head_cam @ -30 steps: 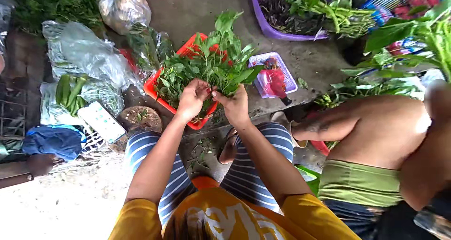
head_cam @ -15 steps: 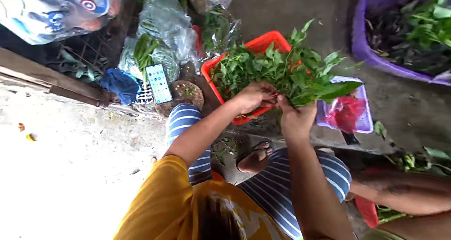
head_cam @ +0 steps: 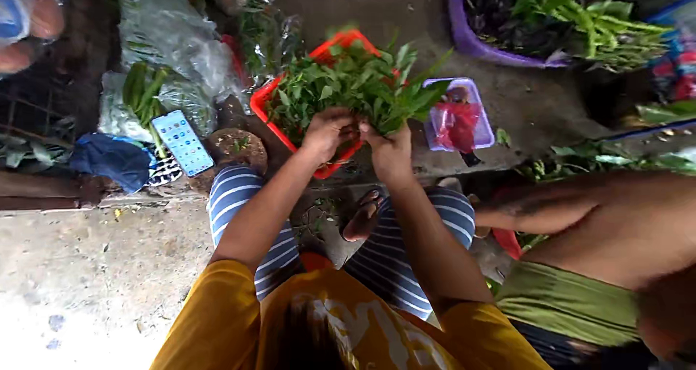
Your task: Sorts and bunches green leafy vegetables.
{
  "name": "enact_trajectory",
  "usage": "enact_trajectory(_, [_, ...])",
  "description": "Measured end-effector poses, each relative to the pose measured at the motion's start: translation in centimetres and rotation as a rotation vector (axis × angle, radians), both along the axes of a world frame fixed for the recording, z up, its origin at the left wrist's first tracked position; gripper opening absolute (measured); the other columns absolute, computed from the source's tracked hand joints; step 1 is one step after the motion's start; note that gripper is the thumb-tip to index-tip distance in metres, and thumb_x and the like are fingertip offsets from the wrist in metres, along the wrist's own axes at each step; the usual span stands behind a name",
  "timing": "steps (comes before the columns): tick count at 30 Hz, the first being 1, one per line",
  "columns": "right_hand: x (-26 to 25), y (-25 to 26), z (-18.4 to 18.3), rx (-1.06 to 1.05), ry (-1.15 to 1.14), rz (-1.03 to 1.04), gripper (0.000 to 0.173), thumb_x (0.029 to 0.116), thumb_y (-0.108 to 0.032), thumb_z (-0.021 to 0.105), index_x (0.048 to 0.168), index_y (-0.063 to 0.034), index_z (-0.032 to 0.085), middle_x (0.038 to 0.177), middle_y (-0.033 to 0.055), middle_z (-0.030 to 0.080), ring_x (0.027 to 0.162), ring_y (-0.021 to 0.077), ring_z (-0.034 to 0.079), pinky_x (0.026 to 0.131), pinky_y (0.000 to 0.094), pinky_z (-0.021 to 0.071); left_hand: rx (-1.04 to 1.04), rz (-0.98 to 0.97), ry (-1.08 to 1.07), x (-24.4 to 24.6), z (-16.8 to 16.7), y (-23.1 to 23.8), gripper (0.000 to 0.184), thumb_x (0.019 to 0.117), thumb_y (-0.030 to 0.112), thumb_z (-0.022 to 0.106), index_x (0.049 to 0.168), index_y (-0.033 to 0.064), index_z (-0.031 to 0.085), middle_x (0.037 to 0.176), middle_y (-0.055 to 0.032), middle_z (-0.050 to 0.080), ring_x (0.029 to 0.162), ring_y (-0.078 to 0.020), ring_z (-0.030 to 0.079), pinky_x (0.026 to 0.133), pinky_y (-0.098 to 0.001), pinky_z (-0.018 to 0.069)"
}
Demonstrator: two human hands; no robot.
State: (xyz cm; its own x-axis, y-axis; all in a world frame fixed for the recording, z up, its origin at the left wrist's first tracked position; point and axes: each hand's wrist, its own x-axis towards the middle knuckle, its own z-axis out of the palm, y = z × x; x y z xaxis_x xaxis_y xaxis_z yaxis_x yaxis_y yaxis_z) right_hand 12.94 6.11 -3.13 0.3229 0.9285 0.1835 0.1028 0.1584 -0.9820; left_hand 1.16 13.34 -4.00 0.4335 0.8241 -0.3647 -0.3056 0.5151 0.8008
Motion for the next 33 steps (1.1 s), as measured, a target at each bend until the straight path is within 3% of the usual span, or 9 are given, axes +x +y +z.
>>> enact_trajectory(4, [0.8,-0.6,0.7,-0.033,0.19,0.17,0.02,0.0921,0.001,0.063,0.111,-0.0068,0.058,0.087,-0.0006,0.066,0.073,0.0081,0.063,0.073,0.0272,0.0574,-0.029,0.146,0.025,-0.5,-0.3,1.2,0.022,0.1001,0.0,0.057,0.121,0.0012,0.051,0.097,-0.0072,0.067,0.075,-0.0111,0.065,0.07,-0.0268,0.0576])
enact_trajectory(8, [4.0,-2.8,2.9,-0.123,0.101,0.525,0.021,0.0892,-0.008,0.07,0.11,-0.011,0.069,0.093,0.0008,0.076,0.078,0.0125,0.072,0.073,0.0316,0.0627,0.166,0.203,0.116,-1.5,0.0,1.2,0.024,0.098,-0.003,0.057,0.121,0.0005,0.051,0.092,-0.0032,0.063,0.074,-0.0074,0.064,0.07,-0.0257,0.0579])
enact_trajectory(10, [5.1,-3.9,3.7,-0.131,0.103,0.464,0.023,0.0878,-0.01,0.069,0.105,-0.0244,0.07,0.093,-0.0118,0.075,0.081,0.0011,0.071,0.073,0.0226,0.0613,0.321,0.197,0.177,-2.1,-0.6,1.6,0.031,0.0947,-0.004,0.057,0.125,-0.0054,0.053,0.098,-0.0072,0.066,0.082,-0.0089,0.064,0.075,-0.0273,0.0574])
enact_trajectory(11, [5.4,-4.0,3.6,-0.121,0.161,0.405,0.022,0.0886,-0.013,0.068,0.104,-0.0275,0.068,0.093,-0.0135,0.074,0.081,-0.0001,0.07,0.073,0.0215,0.0606,0.331,0.191,0.177,-2.1,-0.4,1.8,0.029,0.0949,-0.005,0.059,0.123,-0.005,0.052,0.097,-0.0071,0.066,0.083,-0.0089,0.065,0.076,-0.027,0.057])
enact_trajectory(13, [5.9,-3.1,2.6,-0.017,0.311,0.342,0.024,0.0908,-0.008,0.069,0.113,-0.0173,0.068,0.101,0.0003,0.078,0.088,0.0148,0.074,0.083,0.0344,0.0628,0.313,0.185,0.147,-1.6,-0.1,1.7,0.025,0.0959,-0.006,0.058,0.119,-0.0018,0.052,0.095,-0.0059,0.064,0.081,-0.0099,0.065,0.075,-0.0276,0.0578])
enact_trajectory(16, [5.3,-1.4,2.2,0.068,0.405,0.111,0.022,0.0948,0.002,0.054,0.115,-0.006,0.06,0.101,0.0081,0.075,0.086,0.0207,0.074,0.084,0.0379,0.0626,0.37,0.132,0.097,-0.7,-0.5,1.2,0.019,0.0968,-0.006,0.059,0.115,-0.0002,0.055,0.096,-0.0065,0.07,0.084,-0.0124,0.069,0.078,-0.0305,0.0597])
enact_trajectory(20, [3.9,-0.6,2.0,0.0,0.488,-0.102,0.024,0.0981,0.007,0.052,0.119,-0.0021,0.055,0.105,0.0103,0.074,0.093,0.0226,0.074,0.087,0.0396,0.0626,0.433,0.03,0.074,0.5,-0.3,-0.2,0.015,0.0966,-0.004,0.061,0.11,0.0004,0.058,0.095,-0.0047,0.071,0.08,-0.0109,0.069,0.076,-0.0295,0.0605])
enact_trajectory(26, [1.6,-0.2,0.7,-0.031,0.497,-0.1,0.032,0.0915,0.008,0.064,0.122,-0.0006,0.056,0.107,0.0095,0.071,0.096,0.0185,0.071,0.086,0.038,0.0609,0.533,-0.066,0.149,0.7,-0.2,-1.0,0.016,0.0913,-0.007,0.066,0.106,-0.0009,0.063,0.091,-0.0023,0.07,0.076,-0.0078,0.068,0.072,-0.0262,0.061])
enact_trajectory(33, [1.1,0.0,0.4,-0.061,0.528,-0.089,0.031,0.0906,0.01,0.064,0.119,-0.0006,0.058,0.103,0.0083,0.069,0.092,0.0164,0.07,0.085,0.0355,0.0611,0.69,-0.032,0.278,0.1,-0.7,-0.9,0.013,0.0969,-0.002,0.063,0.108,-0.0036,0.069,0.092,-0.0044,0.073,0.078,-0.0061,0.069,0.077,-0.025,0.0602])
